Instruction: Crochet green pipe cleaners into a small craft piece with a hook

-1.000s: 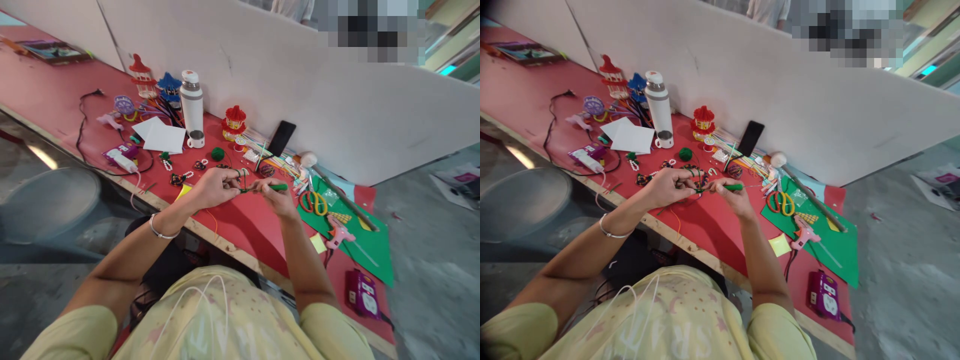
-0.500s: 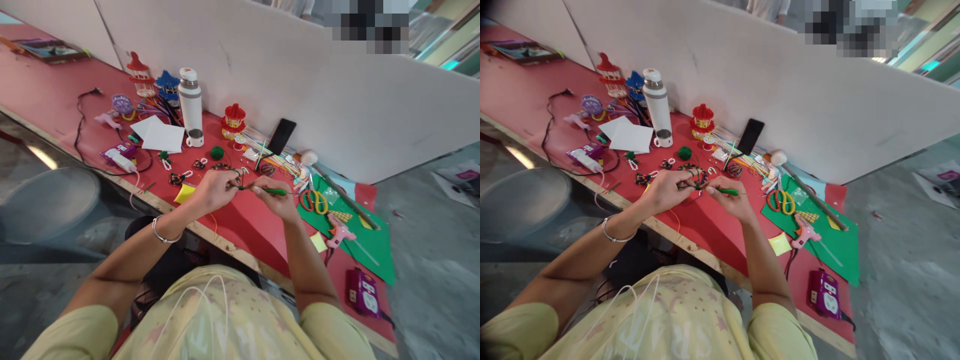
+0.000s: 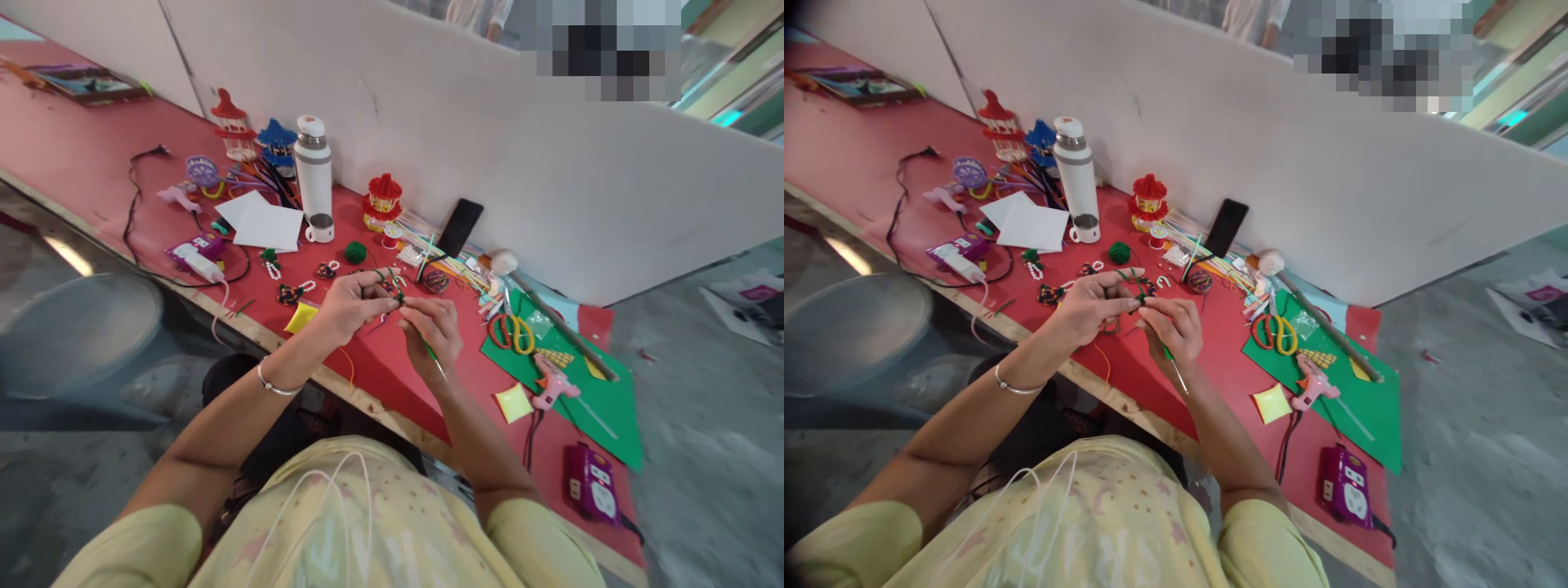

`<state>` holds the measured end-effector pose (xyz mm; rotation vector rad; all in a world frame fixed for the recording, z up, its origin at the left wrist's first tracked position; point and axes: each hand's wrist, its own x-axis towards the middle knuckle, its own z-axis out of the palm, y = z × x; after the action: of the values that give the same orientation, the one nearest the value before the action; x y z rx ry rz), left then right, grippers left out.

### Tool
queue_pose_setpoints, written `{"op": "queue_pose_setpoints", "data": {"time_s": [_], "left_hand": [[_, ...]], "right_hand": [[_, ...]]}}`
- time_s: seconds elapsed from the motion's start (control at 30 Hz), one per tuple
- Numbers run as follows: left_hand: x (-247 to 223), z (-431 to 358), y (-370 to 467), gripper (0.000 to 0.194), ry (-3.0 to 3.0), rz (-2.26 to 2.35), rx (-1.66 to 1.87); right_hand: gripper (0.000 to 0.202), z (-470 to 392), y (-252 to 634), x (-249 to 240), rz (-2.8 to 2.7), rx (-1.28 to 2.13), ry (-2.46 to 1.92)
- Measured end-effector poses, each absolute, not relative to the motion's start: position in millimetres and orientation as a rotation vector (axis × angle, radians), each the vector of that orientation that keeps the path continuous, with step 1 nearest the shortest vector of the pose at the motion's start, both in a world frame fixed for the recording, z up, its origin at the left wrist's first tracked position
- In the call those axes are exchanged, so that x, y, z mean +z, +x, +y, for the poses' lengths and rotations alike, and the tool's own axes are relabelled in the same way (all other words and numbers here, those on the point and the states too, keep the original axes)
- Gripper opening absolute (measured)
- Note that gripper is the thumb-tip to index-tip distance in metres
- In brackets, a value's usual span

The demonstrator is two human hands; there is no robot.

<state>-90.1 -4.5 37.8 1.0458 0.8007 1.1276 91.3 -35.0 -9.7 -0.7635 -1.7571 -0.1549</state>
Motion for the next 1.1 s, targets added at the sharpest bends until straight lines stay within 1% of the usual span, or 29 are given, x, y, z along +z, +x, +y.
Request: {"op": "queue_pose_setpoints", "data": {"time_s": [0.07,0.17,0.27,0.37,0.43,0.5,0.6,0.63,0.67,0.73,0.77,0.83,0.93,1.0,1.1], "left_hand": [[38.4,-7.4,-89.6,0.060,0.922,0.724,1.067],[37.5,-10.9,-87.7,0.057,0.830,0.680,1.075],[36.2,-12.2,-85.9,0.059,0.806,0.679,1.101],[35.0,-12.1,-85.2,0.062,0.806,0.702,1.084],[33.4,-12.4,-84.1,0.064,0.825,0.726,1.093],[30.9,-13.7,-81.3,0.057,0.889,0.786,1.180],[27.7,-16.5,-75.1,0.036,0.986,0.891,1.363],[27.7,-17.1,-73.5,0.035,0.967,0.887,1.378],[28.2,-17.3,-72.6,0.037,0.917,0.853,1.350],[30.7,-15.9,-74.5,0.051,0.779,0.739,1.223],[32.2,-14.4,-77.3,0.058,0.730,0.685,1.145],[34.8,-10.0,-86.3,0.064,0.715,0.644,1.044],[35.6,-2.3,-101.9,0.063,0.857,0.704,0.984],[34.3,2.1,-108.6,0.061,1.010,0.798,1.002],[31.6,6.5,-110.9,0.052,1.259,0.899,1.039]], "right_hand": [[0.031,-35.8,89.5,-10.3,-1.740,-0.166,-0.767],[0.028,-34.6,89.0,-11.9,-1.730,-0.116,-0.797],[0.027,-31.7,89.7,-13.7,-1.719,-0.068,-0.764],[0.029,-27.8,91.7,-13.6,-1.722,-0.122,-0.743],[0.025,-24.8,93.2,-12.5,-1.739,-0.138,-0.749],[0.022,-22.3,93.8,-11.9,-1.771,-0.106,-0.742],[0.023,-21.7,90.3,-14.9,-1.766,-0.070,-0.768],[0.023,-22.1,88.3,-16.8,-1.748,-0.078,-0.800],[0.023,-22.2,86.2,-18.8,-1.721,-0.096,-0.832],[0.019,-20.9,84.0,-20.7,-1.663,-0.140,-0.850],[0.017,-19.2,84.5,-19.7,-1.646,-0.140,-0.825],[0.013,-14.0,89.8,-13.1,-1.669,-0.083,-0.707],[0.019,-6.6,104.7,5.0,-1.876,0.197,-0.556],[0.021,-5.2,114.4,16.9,-1.972,0.299,-0.536],[0.019,-8.8,122.7,28.5,-2.037,0.397,-0.586]]}}
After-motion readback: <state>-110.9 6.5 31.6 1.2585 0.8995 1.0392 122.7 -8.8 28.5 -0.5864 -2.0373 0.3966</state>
